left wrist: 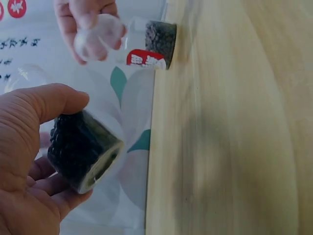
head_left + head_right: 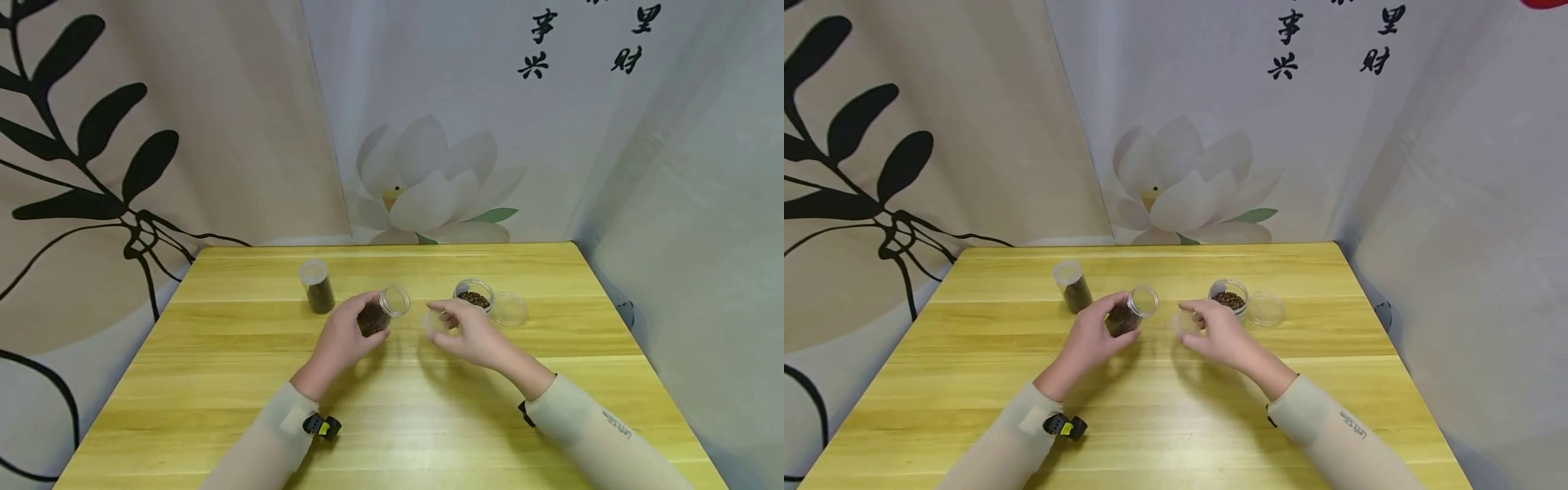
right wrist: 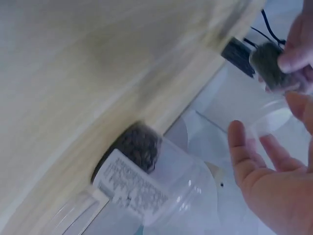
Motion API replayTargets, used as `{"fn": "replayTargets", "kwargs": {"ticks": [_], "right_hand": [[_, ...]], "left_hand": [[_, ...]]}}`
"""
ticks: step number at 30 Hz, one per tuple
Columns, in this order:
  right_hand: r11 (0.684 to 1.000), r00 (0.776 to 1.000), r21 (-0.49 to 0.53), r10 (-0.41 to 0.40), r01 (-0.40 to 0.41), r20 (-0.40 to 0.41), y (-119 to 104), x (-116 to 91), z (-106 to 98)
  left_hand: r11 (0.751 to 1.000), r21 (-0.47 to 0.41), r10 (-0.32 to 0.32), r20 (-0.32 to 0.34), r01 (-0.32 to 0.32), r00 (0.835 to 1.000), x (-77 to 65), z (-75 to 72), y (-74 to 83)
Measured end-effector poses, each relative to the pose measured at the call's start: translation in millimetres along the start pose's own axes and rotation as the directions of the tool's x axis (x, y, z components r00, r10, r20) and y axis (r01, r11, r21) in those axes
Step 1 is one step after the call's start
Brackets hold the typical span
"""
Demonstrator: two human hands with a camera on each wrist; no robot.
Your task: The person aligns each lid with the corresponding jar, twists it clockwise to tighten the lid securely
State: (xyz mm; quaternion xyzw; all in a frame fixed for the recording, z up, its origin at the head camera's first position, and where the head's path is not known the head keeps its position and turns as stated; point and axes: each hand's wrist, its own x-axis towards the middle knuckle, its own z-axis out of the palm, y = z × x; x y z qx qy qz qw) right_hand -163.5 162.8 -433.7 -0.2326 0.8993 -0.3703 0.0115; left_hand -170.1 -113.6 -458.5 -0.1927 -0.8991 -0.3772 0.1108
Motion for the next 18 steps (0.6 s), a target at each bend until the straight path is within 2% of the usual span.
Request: {"fn": "replayTargets", "kwargs": {"ticks": [4, 8, 14, 18], "right_hand": [[0.992, 0.998, 0.128, 0.014, -0.005, -0.067, -1.7, -7.0, -10.0], [0.975, 0.997, 0.223, 0.011, 0.007, -0.079, -7.2, -7.5, -11.7], [0.958, 0.999, 0.283, -0.030, 0.042, -0.045, -11.3, -5.0, -4.9], [0.958, 0.997, 0.277, -0.062, 0.069, -0.036, -12.4, -3.8, -0.6]], "left_hand": [[0.995, 0.098, 0.029, 0.001, -0.029, 1.000, -10.3, -2.4, 5.9], [0.988, 0.154, 0.026, 0.029, -0.031, 0.999, -16.5, -2.0, 12.5], [0.977, 0.193, 0.080, 0.055, -0.089, 0.995, -19.3, 1.2, 21.0], [0.972, 0.206, 0.100, 0.065, -0.111, 0.993, -20.2, 3.9, 22.2]]}}
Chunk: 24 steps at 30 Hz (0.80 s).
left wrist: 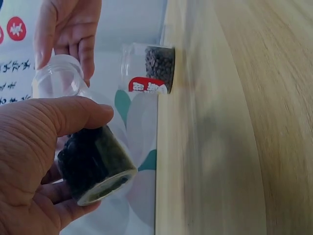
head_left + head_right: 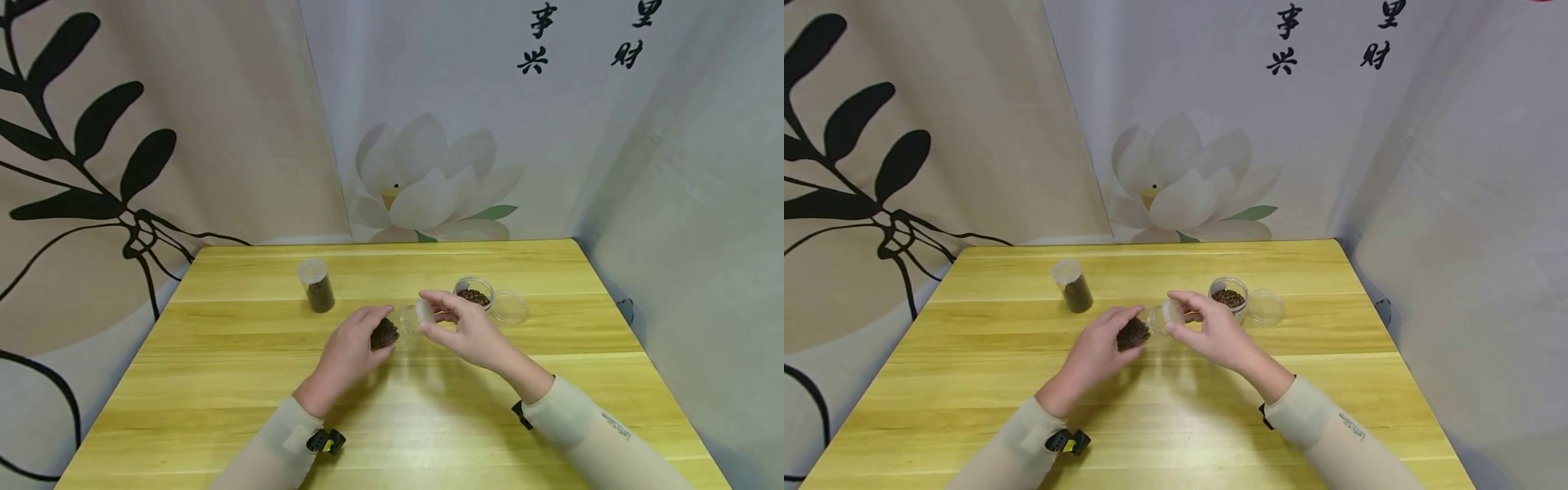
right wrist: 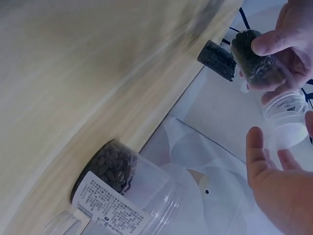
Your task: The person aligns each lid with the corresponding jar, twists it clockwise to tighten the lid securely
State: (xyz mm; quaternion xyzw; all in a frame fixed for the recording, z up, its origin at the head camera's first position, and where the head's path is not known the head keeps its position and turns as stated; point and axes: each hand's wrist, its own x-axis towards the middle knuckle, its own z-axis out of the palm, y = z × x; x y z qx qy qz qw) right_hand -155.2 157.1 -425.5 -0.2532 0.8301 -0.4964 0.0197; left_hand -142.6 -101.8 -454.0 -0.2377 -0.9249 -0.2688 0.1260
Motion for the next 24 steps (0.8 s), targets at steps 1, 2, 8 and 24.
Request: {"fn": "replayTargets", "kwargs": {"ticks": [1, 2, 8, 24], "right_hand": [[1.000, 1.000, -0.010, -0.009, 0.009, 0.002, -0.1, 0.4, 0.7], [1.000, 1.000, -0.017, -0.019, 0.019, 0.002, -0.3, 0.6, 1.2], [0.996, 0.999, -0.073, -0.049, 0.049, 0.011, -0.8, 0.3, 2.0], [0.975, 0.985, -0.160, -0.142, 0.157, 0.102, -1.7, 2.8, 0.3]], "left_hand": [[1.000, 0.000, 0.005, 0.000, -0.005, 1.000, 0.1, 0.4, 0.1], [1.000, -0.002, 0.012, -0.002, -0.012, 1.000, 0.1, 0.9, 0.1], [0.999, 0.016, 0.037, -0.001, -0.037, 0.999, 0.1, 2.0, 0.2], [0.999, -0.024, 0.032, 0.057, -0.031, 0.998, -1.2, -0.4, 1.2]]}}
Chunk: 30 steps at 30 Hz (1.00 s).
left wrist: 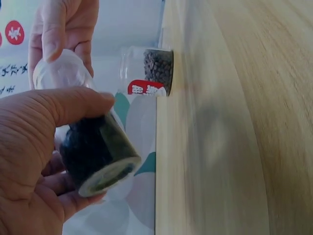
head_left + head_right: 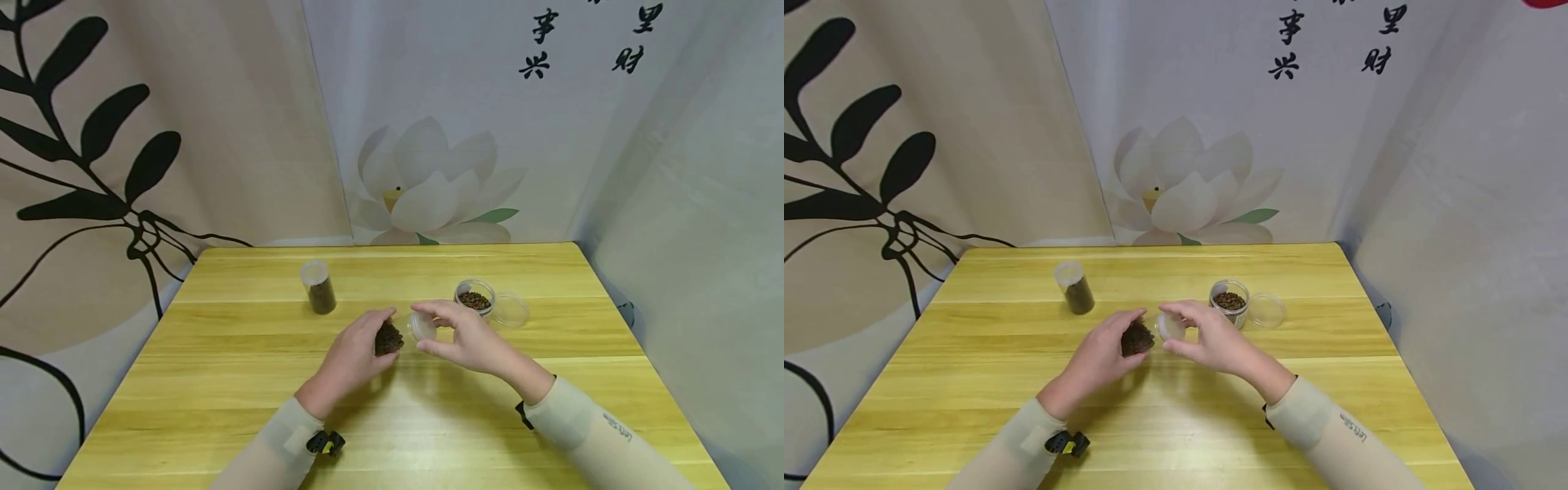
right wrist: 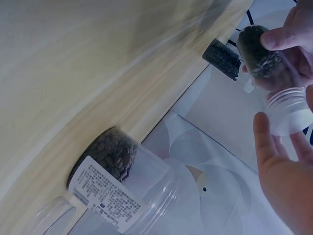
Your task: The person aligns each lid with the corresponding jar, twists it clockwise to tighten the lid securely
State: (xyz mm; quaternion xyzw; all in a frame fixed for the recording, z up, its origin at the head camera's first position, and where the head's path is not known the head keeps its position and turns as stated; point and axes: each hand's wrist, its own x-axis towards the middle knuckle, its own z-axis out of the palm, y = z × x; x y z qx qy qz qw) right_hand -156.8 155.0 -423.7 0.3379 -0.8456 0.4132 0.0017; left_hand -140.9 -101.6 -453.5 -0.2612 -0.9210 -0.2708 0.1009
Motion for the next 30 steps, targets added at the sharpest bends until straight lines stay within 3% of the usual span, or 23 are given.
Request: {"fn": "replayTargets", "kwargs": {"ticks": [6, 11, 17, 21, 25, 30], "right_hand": [[0.999, 0.999, 0.014, -0.042, 0.042, 0.032, 1.5, -0.5, -4.6], [0.997, 0.996, -0.037, -0.062, 0.064, 0.058, 1.7, -2.2, -7.5], [0.984, 0.984, -0.073, -0.159, 0.165, 0.078, 2.6, -2.4, -8.6], [0.981, 0.978, -0.048, -0.181, 0.186, 0.107, 3.5, -2.0, -8.8], [0.983, 0.977, -0.034, -0.172, 0.178, 0.129, 4.3, -1.2, -9.1], [0.985, 0.980, -0.056, -0.157, 0.165, 0.123, 4.3, -0.8, -9.3]], "left_hand": [[0.999, -0.040, 0.020, 0.009, -0.020, 1.000, -0.3, -2.9, -2.4], [0.996, -0.092, 0.030, 0.092, -0.022, 0.995, 0.9, -8.1, -6.0], [0.971, -0.238, 0.079, 0.218, -0.025, 0.973, 2.8, -12.8, -16.3], [0.945, -0.327, 0.088, 0.287, 0.011, 0.954, 3.5, -15.0, -21.4], [0.938, -0.344, 0.075, 0.330, 0.046, 0.941, 3.8, -15.9, -23.9], [0.943, -0.330, 0.076, 0.328, 0.039, 0.941, 6.0, -16.5, -23.5]]}}
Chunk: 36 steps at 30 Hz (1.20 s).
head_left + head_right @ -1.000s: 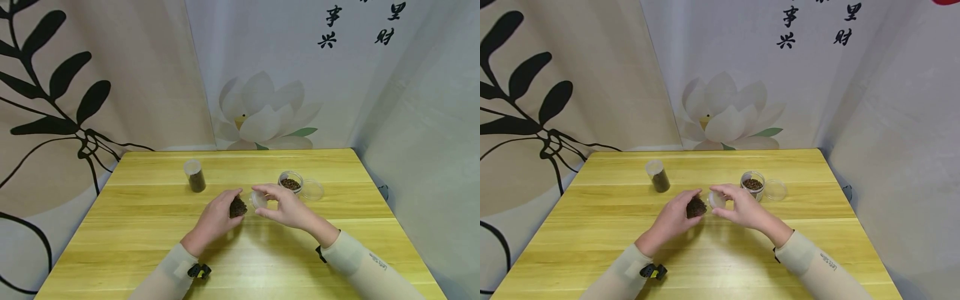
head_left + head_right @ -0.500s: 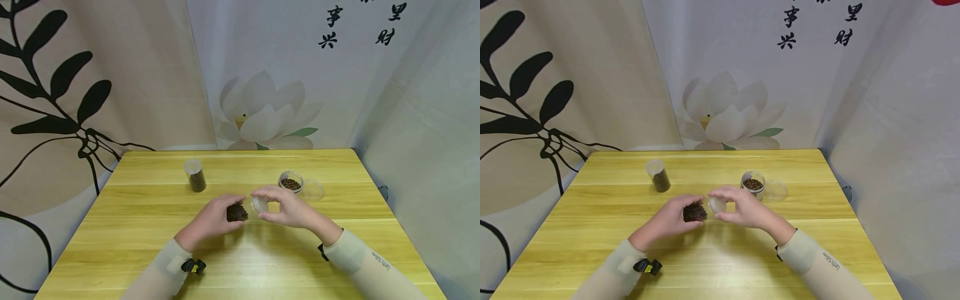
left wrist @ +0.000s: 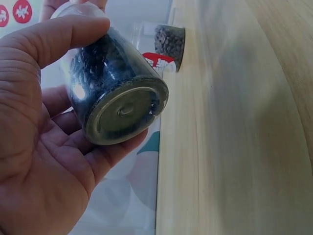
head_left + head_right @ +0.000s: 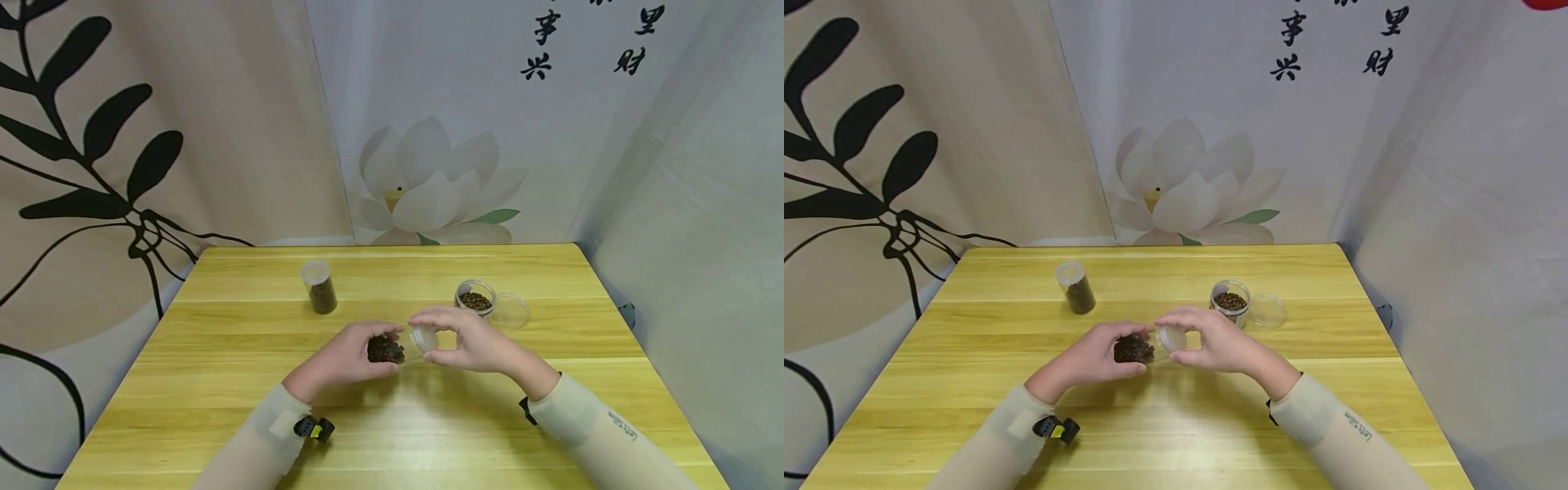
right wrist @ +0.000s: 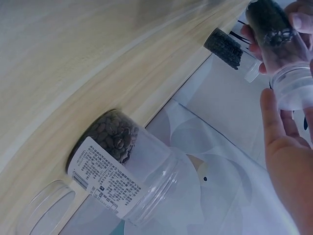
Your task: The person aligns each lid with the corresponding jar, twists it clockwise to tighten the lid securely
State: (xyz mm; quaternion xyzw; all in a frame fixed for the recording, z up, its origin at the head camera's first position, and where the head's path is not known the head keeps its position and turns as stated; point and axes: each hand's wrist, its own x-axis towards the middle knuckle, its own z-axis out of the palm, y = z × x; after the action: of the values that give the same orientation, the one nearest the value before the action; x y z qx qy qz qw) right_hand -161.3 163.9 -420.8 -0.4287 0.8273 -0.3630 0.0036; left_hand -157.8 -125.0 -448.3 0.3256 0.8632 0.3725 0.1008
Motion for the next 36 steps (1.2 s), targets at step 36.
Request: {"fn": "replayTargets", "kwargs": {"ticks": [36], "right_hand": [[0.948, 0.943, 0.014, 0.317, -0.318, -0.102, -2.0, 4.0, 2.5]], "left_hand": [[0.896, 0.444, 0.129, -0.244, -0.008, 0.961, 17.4, 11.8, 16.4]]}}
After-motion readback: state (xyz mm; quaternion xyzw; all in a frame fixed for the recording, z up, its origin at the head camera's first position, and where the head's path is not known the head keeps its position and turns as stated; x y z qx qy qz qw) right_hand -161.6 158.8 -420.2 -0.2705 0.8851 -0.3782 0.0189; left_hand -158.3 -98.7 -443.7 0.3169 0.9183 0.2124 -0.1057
